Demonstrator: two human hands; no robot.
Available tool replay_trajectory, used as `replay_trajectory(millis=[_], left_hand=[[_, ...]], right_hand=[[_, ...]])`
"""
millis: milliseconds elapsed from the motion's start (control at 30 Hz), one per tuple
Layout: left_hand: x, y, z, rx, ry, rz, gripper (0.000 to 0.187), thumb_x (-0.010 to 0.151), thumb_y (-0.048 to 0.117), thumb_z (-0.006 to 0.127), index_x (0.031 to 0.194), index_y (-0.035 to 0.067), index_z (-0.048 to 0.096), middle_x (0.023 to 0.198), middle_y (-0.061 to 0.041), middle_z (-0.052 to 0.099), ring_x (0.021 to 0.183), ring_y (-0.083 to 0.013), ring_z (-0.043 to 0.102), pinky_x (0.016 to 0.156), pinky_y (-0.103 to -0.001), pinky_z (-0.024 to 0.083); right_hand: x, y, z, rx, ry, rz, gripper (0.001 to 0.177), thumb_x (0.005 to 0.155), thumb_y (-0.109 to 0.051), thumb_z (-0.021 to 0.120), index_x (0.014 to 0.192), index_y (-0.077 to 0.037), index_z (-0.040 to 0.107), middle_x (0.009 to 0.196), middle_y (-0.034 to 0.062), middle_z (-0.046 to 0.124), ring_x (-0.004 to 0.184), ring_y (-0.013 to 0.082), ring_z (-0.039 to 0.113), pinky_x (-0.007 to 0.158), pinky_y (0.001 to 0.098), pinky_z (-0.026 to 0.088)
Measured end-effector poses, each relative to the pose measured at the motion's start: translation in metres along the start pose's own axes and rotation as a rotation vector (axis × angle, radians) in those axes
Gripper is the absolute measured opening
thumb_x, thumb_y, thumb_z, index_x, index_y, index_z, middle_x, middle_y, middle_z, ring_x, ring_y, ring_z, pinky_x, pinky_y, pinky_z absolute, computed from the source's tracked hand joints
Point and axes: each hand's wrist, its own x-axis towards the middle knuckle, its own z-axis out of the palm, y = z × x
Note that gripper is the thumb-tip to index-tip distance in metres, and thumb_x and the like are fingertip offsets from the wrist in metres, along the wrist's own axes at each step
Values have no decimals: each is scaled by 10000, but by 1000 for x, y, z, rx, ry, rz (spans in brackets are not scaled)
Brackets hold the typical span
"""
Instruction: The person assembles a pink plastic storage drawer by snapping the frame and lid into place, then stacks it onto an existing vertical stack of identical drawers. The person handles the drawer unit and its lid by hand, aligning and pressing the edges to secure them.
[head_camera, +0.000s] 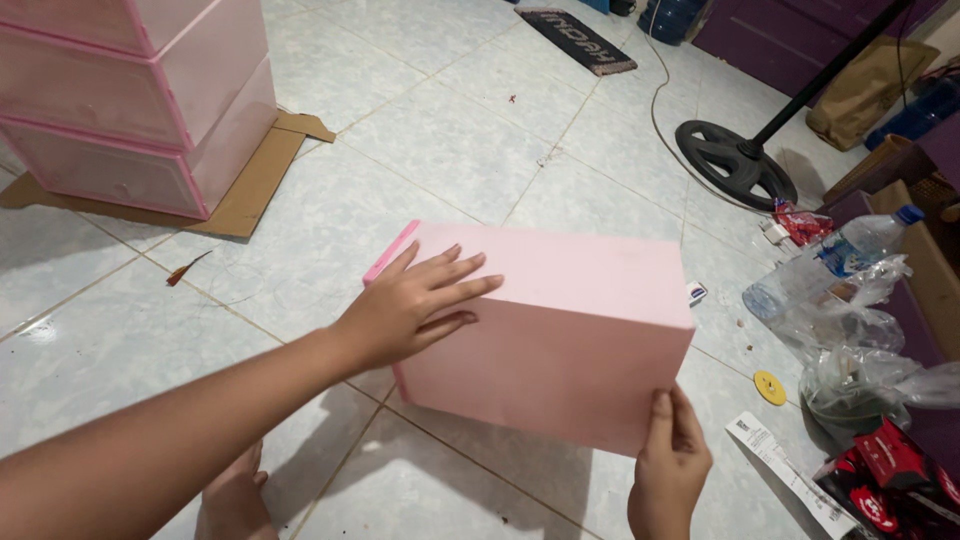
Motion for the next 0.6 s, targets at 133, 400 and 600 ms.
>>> replay_trajectory(millis=[133,400,600], left_hand=[[19,-1,15,-2,-66,90,471,944,378,663,1400,266,617,1402,-9,653,1256,-270,627,961,-425,514],[22,18,43,64,-51,109,471,945,365,684,1343,120,622,1390,-77,646,1253,-251,626,978,-410,520],[13,15,40,181,-310,145,732,804,365,739,1455,134,497,1492,-165,479,1341,-327,476,1073,-474,384]], right_hand=[[12,7,-11,-90,-1,-11,392,1041,-118,513,1383,69,559,1294,139,654,1184,180,630,1010,312,515],[42,-38,4,-1181,-133,-470,768,775,-385,827,1456,-186,533,1632,315,168,1469,466,307,1144,586,267],[44,-5,1,-1445,-324,-509,789,759,-382,821,1380,-54,461,1623,266,254,1526,413,217,1192,608,166]])
